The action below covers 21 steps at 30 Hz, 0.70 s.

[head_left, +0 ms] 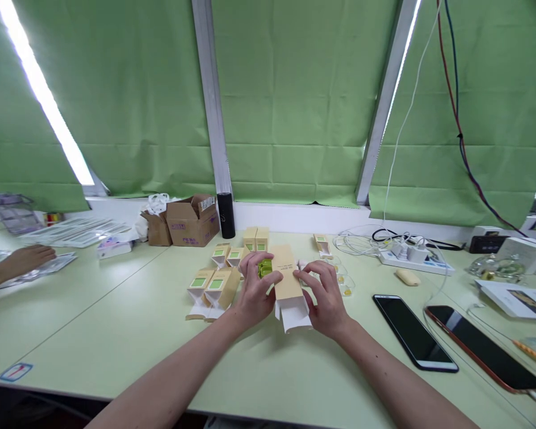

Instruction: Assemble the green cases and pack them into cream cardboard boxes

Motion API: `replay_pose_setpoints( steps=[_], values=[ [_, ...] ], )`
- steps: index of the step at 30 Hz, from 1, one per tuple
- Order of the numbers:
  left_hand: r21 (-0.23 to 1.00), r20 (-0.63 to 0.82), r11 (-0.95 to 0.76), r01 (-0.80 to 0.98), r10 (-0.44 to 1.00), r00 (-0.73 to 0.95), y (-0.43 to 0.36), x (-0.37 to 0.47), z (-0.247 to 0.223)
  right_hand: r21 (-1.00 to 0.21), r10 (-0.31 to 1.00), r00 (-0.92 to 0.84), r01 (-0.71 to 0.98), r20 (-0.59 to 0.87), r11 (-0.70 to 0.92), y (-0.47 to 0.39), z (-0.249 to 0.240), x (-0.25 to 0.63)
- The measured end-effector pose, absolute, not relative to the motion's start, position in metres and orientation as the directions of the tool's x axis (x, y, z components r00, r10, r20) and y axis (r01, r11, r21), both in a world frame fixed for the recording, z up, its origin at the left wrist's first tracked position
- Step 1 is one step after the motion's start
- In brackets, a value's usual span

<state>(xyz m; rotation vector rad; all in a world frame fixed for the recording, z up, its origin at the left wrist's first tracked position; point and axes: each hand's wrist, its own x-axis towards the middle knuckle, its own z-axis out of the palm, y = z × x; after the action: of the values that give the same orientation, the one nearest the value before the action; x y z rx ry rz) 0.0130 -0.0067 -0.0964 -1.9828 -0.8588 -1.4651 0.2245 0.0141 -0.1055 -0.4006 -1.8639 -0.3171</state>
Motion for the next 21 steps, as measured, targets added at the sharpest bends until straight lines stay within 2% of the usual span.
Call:
replay_pose_setpoints(
  steps=[6,10,15,21],
  values=[
    [-0.045,0.962,-0.669,0.742,0.172,0.214,-0.0078,0.014,-0.0942,0.053,0.084,-0.298,0.424,0.951,0.904,0.0126,-0.1023,0.2259],
    [0.006,0.95,-0.705,0.709,0.225,0.216,-0.0048,0.0141,-0.0973,-0.017,0.146,-0.289,0.405,0.946,0.914,0.0115,-0.1031,0.2285],
    [0.1,0.932,-0.795,0.599,0.286,0.224,-0.0051,0.0145,-0.0989,-0.179,0.258,-0.25,0.3,0.933,0.937,0.0106,-0.1009,0.2288],
    [0.221,0.903,-0.854,0.471,0.362,0.232,-0.0073,0.0144,-0.0992,-0.483,0.492,-0.175,0.098,0.852,0.87,0.0117,-0.1049,0.2258]
  ],
)
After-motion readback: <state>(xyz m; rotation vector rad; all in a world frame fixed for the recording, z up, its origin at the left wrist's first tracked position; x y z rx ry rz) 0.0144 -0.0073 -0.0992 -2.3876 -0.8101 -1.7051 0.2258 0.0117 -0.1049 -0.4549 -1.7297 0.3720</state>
